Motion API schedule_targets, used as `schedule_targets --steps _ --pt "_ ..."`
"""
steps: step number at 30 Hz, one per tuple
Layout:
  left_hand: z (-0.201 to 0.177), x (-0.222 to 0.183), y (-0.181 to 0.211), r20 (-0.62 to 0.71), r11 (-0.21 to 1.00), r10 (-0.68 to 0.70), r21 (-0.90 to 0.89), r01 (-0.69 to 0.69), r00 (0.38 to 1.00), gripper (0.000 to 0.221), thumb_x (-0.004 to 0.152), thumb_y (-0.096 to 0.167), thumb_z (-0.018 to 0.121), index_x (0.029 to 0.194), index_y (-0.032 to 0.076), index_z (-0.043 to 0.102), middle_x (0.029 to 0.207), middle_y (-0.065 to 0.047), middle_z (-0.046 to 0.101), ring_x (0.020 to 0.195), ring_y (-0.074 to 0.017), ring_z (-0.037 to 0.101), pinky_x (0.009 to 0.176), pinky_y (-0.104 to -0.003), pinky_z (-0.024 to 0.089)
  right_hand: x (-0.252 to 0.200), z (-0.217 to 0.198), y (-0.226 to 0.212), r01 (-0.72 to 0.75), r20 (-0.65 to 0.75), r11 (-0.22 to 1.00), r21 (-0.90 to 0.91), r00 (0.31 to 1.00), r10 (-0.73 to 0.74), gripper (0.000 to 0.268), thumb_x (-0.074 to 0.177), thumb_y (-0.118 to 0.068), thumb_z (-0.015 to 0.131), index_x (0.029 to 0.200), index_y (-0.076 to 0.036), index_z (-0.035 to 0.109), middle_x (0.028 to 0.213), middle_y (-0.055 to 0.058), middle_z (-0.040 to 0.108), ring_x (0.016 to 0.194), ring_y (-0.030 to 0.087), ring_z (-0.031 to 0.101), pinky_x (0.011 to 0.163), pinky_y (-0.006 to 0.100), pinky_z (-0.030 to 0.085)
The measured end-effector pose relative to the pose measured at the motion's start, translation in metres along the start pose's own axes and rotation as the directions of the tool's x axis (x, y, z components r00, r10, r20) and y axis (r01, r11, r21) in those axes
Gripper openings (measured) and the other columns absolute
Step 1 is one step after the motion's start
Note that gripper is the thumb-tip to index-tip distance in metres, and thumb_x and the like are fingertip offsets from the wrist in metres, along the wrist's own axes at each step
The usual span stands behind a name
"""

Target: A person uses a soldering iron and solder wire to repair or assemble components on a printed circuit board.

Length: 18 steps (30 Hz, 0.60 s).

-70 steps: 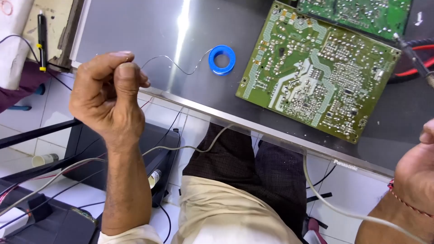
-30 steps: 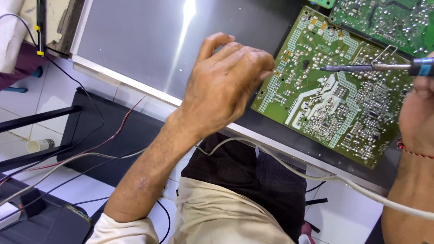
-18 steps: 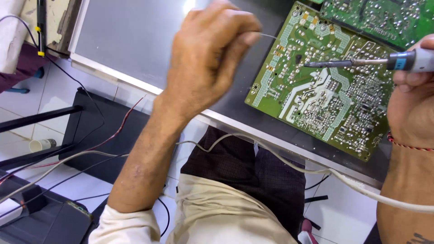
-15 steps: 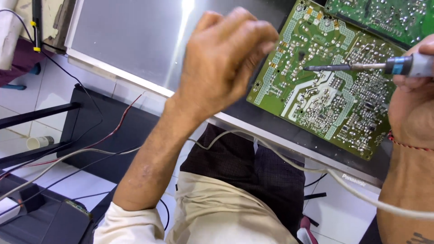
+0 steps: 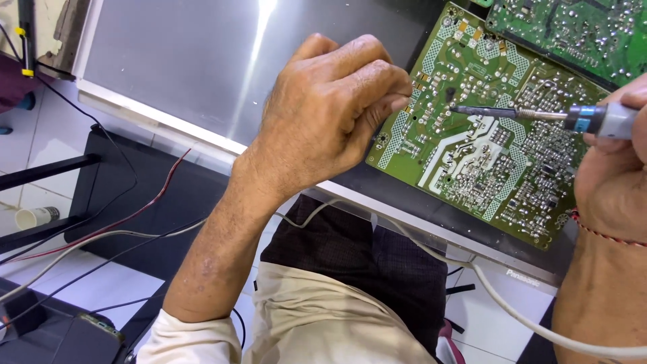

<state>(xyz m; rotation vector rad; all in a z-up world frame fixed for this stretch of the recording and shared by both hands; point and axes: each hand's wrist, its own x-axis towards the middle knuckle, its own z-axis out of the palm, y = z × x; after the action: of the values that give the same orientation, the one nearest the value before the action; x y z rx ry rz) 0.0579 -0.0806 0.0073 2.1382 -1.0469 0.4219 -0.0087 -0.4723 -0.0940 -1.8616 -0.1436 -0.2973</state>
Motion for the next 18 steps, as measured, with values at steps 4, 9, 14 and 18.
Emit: schedule_targets --steps 4,9,14,18 --pt "0.000 0.000 -0.001 0.016 1.000 0.002 -0.012 -0.002 1.000 0.017 0.106 0.015 0.051 0.098 0.005 0.061 0.093 -0.007 0.059 0.071 -0.0225 0.055 0.069 -0.036 0.036 0.005 0.013 -0.023 0.040 0.034 0.999 -0.020 0.999 -0.039 0.028 0.121 -0.037 0.045 0.128 -0.009 0.047 0.113 0.010 0.040 0.086 0.019 0.039 0.077 0.031 0.039" --pt "-0.001 0.000 -0.001 0.017 0.999 -0.011 -0.040 0.012 1.000 0.016 0.105 0.015 0.052 0.097 0.005 0.062 0.090 -0.006 0.058 0.070 -0.0222 0.054 0.069 -0.036 0.036 0.006 0.021 -0.032 0.113 -0.001 0.994 0.005 0.994 -0.113 0.001 0.116 -0.010 0.047 0.115 -0.009 0.047 0.126 0.008 0.045 0.088 0.021 0.045 0.080 0.031 0.046" --pt "0.001 0.000 0.000 -0.008 0.999 -0.036 -0.020 0.036 0.999 0.018 0.106 0.014 0.049 0.096 0.005 0.060 0.088 -0.006 0.057 0.070 -0.0219 0.052 0.066 -0.036 0.035 0.006 0.019 -0.035 0.125 0.081 0.991 -0.052 0.989 -0.121 0.018 0.121 -0.019 0.040 0.105 -0.010 0.040 0.103 0.008 0.038 0.090 0.022 0.041 0.084 0.032 0.044" --pt "0.004 0.000 0.001 -0.002 0.997 -0.065 0.035 0.065 0.998 0.014 0.104 0.012 0.051 0.095 0.005 0.059 0.087 -0.006 0.055 0.070 -0.0228 0.051 0.066 -0.037 0.036 0.007 0.024 -0.036 0.113 0.031 0.992 -0.047 0.993 -0.112 0.022 0.113 -0.002 0.044 0.093 -0.007 0.039 0.099 0.005 0.035 0.085 0.022 0.040 0.077 0.032 0.041"
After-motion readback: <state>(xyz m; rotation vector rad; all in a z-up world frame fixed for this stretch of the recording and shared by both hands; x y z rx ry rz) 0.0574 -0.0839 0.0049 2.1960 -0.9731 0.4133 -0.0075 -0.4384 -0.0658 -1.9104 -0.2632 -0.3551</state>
